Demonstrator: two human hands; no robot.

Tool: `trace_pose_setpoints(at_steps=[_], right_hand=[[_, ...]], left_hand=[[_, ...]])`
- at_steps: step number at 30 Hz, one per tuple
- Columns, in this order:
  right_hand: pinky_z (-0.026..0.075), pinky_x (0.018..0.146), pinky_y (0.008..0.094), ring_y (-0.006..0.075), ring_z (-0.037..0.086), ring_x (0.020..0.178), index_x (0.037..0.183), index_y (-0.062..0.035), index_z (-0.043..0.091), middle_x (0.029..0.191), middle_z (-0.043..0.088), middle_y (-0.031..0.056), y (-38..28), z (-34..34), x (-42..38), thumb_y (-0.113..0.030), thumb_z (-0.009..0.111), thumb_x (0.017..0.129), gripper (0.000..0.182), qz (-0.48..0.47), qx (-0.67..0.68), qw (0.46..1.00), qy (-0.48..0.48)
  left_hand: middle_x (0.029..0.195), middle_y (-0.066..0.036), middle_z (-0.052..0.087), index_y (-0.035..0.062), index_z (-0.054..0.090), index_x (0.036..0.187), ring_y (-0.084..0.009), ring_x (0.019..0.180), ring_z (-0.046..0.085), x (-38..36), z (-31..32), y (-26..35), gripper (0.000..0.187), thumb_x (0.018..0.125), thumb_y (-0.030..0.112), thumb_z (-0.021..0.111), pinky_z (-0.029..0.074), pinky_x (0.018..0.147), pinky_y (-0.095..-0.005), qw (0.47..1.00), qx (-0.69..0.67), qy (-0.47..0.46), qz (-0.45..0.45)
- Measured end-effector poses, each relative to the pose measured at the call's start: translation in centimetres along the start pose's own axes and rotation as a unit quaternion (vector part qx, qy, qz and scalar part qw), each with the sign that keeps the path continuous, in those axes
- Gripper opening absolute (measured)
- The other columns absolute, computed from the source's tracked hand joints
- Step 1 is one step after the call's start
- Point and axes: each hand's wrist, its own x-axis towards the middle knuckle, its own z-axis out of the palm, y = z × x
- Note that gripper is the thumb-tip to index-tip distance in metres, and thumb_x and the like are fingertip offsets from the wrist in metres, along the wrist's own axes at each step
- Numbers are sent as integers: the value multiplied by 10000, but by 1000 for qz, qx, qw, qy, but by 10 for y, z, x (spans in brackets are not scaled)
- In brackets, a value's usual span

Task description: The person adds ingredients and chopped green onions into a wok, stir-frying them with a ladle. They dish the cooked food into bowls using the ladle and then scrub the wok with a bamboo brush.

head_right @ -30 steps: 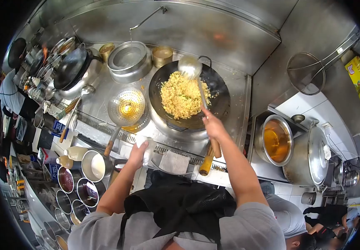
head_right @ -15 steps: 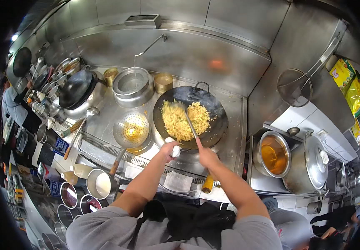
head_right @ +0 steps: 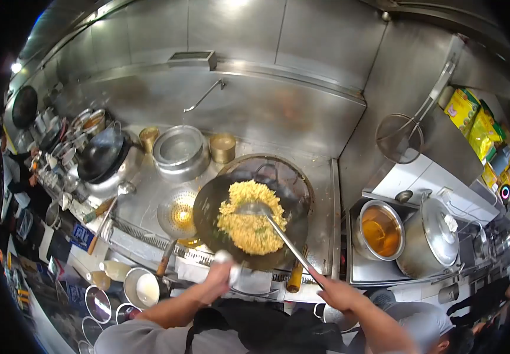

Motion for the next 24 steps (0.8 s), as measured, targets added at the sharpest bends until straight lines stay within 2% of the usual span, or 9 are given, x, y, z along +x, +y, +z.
trace_pose_setpoints(at_steps=[1,4,11,14,17,20,22,23,24], right_hand=[[457,986,523,486,613,1076,1579,-370,32,1252,579,340,-31,-13,-16,-182,553,960,831,141,12,985,-101],[498,905,542,483,656,943,1571,-400,33,1071,664,307,-5,39,11,-164,502,950,813,111,-21,993,-18],[497,817,572,478,655,885,1574,-343,140,976,656,333,-14,30,61,-115,545,879,836,142,-96,979,107],[488,941,502,476,623,1049,1563,-329,232,1176,617,324,6,46,51,-65,560,878,804,134,9,984,119],[474,990,438,439,580,1167,1534,-266,327,1322,568,258,18,35,70,-96,549,929,667,26,77,982,168],[544,854,344,307,695,974,1525,-199,389,1167,682,184,9,9,68,-42,472,973,580,-34,13,978,203],[523,568,267,153,594,592,1519,-235,406,789,603,51,-47,-33,43,-51,428,1002,549,130,341,920,145],[386,421,201,47,367,460,1530,-270,379,653,392,-34,-48,-31,46,-65,396,1021,548,76,364,909,190],[386,421,201,47,367,460,1530,-270,379,653,392,-34,-44,-26,53,-65,396,1021,548,75,364,910,186]], left_hand=[[998,-116,663,14,584,1148,-243,833,675,42,3,-4,229,921,45,591,565,677,-389,999,-28,-19,-15],[732,-82,626,17,586,974,-235,565,603,128,24,-12,112,894,87,621,499,489,-412,996,20,-28,-79],[1097,-106,629,27,538,1199,-235,982,641,45,-33,-31,394,820,-81,544,533,850,-388,999,23,-44,12],[789,-70,639,23,615,943,-218,641,643,117,0,-13,72,875,46,604,521,537,-372,999,-38,-8,-5],[671,-47,612,86,611,858,-204,501,568,190,-5,-30,219,929,290,651,426,424,-375,995,73,-39,-64],[897,-44,661,86,605,1084,-182,733,633,137,-46,-15,284,953,335,638,510,624,-351,992,71,-105,-15],[1073,-72,629,51,553,1223,-200,952,613,95,-89,-6,449,880,287,722,500,850,-354,985,124,-93,69],[1115,-104,613,41,530,1258,-241,1012,598,88,-118,-13,528,825,243,754,478,915,-379,980,159,-78,86],[1158,-137,596,31,507,1292,-283,1072,582,85,-146,-22,617,769,200,787,455,979,-405,974,191,-63,105]])
